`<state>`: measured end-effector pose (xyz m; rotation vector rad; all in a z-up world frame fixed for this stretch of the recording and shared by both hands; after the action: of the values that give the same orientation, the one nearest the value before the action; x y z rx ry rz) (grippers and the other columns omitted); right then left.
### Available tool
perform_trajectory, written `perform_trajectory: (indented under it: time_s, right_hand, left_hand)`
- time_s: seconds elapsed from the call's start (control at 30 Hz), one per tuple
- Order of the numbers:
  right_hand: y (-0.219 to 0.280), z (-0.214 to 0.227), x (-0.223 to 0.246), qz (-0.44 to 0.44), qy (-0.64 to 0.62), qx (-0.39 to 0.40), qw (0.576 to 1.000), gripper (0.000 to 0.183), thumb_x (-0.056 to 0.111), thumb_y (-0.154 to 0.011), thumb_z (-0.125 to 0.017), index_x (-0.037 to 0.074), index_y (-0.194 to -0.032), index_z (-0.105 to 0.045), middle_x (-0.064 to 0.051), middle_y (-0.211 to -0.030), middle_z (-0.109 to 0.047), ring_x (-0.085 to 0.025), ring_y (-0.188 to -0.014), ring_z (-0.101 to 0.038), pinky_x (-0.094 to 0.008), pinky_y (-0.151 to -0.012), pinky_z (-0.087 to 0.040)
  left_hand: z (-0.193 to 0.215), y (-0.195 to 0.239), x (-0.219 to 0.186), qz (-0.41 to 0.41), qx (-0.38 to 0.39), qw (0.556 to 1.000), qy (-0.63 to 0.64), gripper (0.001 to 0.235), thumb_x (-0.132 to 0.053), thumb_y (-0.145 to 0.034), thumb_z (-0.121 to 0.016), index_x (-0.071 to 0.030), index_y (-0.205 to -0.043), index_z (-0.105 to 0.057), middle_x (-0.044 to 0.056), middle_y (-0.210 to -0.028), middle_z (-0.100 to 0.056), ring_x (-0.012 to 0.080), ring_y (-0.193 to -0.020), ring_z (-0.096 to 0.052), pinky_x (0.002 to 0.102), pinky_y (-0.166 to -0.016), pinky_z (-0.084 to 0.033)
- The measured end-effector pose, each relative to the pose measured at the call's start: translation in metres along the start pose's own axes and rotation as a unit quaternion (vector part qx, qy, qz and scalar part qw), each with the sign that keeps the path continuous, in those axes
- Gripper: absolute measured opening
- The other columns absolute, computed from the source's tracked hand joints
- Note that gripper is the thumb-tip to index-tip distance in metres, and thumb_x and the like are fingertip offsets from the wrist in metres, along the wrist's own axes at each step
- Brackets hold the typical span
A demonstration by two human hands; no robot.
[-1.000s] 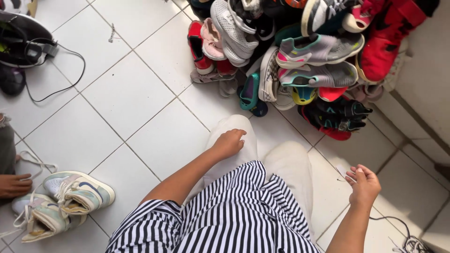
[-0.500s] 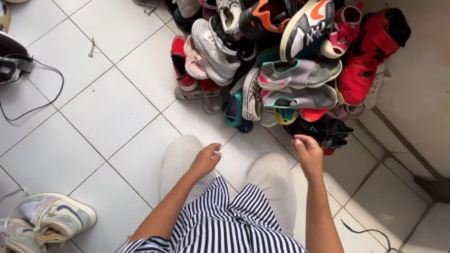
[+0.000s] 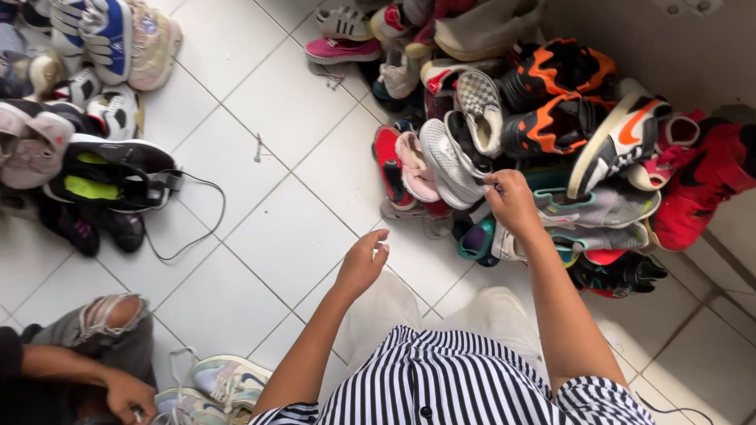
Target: The person sits on a tiled floor surrounded by a large pile of shoes, picking up various pairs and arranging them. They then take crumpled pieces of paper and stuff them into the openings of several white sneakers to maintain their shape.
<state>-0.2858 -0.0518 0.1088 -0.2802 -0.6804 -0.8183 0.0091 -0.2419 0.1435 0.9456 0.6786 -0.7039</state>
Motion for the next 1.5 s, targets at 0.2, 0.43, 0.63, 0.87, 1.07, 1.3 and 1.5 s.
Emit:
perform_trajectory:
  time_s: [0.2,0.43,0.63,0.87,1.07,1.3,1.5]
  right_hand:
    - [-0.059,-0.006,0.059,0.017,0.130,0.097,0.987,0.027,0.012,-0.101,-0.066,0.004,-0.126,-0.070,-0.018,-0.121,-0.063,-0.034,-0.116,-0.066,-0.045,-0.099,-0.054]
    - [-0.079,-0.022,0.049,-0.087,0.030,0.199,0.976,0.032,0.017,-0.103,-0.063,0.003,-0.131,-0.067,-0.022,-0.127,-0.064,-0.036,-0.113,-0.068,-0.048,-0.093,-0.057]
    - [-0.114,-0.018,0.034,0.024,0.128,0.086,0.988,0.028,0.007,-0.097,-0.064,0.004,-0.125,-0.067,-0.017,-0.126,-0.060,-0.035,-0.112,-0.066,-0.044,-0.087,-0.058]
    - [-0.184,0.047,0.027,0.041,0.377,-0.182,0.907,0.062,0.013,-0.071,-0.094,0.005,-0.125,-0.064,-0.025,-0.146,-0.039,-0.046,-0.130,-0.034,-0.061,-0.097,-0.032]
    - [-0.192,0.025,-0.019,-0.106,0.387,-0.104,0.910,0.079,0.012,-0.083,-0.090,0.001,-0.148,-0.047,-0.029,-0.121,-0.057,-0.055,-0.127,-0.039,-0.067,-0.088,-0.037]
    - [-0.182,0.024,-0.011,-0.205,0.403,-0.125,0.883,0.068,0.023,-0.094,-0.082,0.003,-0.150,-0.050,-0.022,-0.145,-0.060,-0.050,-0.142,-0.034,-0.075,-0.103,-0.018]
    - [-0.174,0.008,-0.025,-0.254,0.355,-0.122,0.891,0.046,0.026,-0.099,-0.076,0.013,-0.139,-0.057,-0.023,-0.137,-0.062,-0.054,-0.142,-0.029,-0.079,-0.096,-0.016]
  left_hand:
    - [0.112,0.011,-0.033,0.020,-0.065,0.997,0.030,0.039,-0.013,-0.104,-0.053,-0.005,-0.142,-0.055,0.021,-0.133,-0.066,0.0372,-0.123,-0.065,0.050,-0.106,-0.051]
    - [0.150,-0.024,-0.046,0.066,-0.080,0.994,0.025,0.038,-0.018,-0.103,-0.055,-0.010,-0.140,-0.058,0.015,-0.134,-0.067,0.0315,-0.123,-0.066,0.047,-0.105,-0.052]
    - [0.128,-0.095,-0.078,0.060,-0.044,0.997,0.012,0.038,-0.018,-0.103,-0.055,-0.010,-0.140,-0.059,0.016,-0.133,-0.067,0.0307,-0.122,-0.067,0.047,-0.103,-0.053]
    - [0.127,-0.160,-0.120,0.000,0.020,0.999,-0.040,0.038,-0.017,-0.104,-0.054,-0.007,-0.140,-0.059,0.018,-0.132,-0.067,0.0327,-0.121,-0.067,0.047,-0.102,-0.054]
    - [0.194,-0.180,-0.093,0.002,0.059,0.994,-0.094,0.038,-0.013,-0.104,-0.053,-0.001,-0.140,-0.057,0.023,-0.134,-0.064,0.0359,-0.124,-0.065,0.049,-0.104,-0.052]
    - [0.278,-0.273,-0.074,-0.083,0.152,0.964,-0.201,0.037,-0.012,-0.104,-0.053,-0.002,-0.139,-0.059,0.021,-0.132,-0.066,0.0341,-0.123,-0.065,0.048,-0.104,-0.053]
    - [0.269,-0.369,-0.084,-0.227,0.147,0.887,-0.375,0.035,-0.015,-0.100,-0.059,-0.009,-0.134,-0.063,0.016,-0.124,-0.069,0.0364,-0.115,-0.068,0.050,-0.095,-0.057]
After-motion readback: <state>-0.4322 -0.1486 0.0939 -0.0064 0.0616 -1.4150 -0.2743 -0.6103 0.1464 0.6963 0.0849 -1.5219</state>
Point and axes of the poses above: each hand's wrist, its own y-axis away from the middle knuckle, its own z-axis out of the back of the hand, x = y × z, the point moved 3 cm from there along -y, towards the middle knuckle
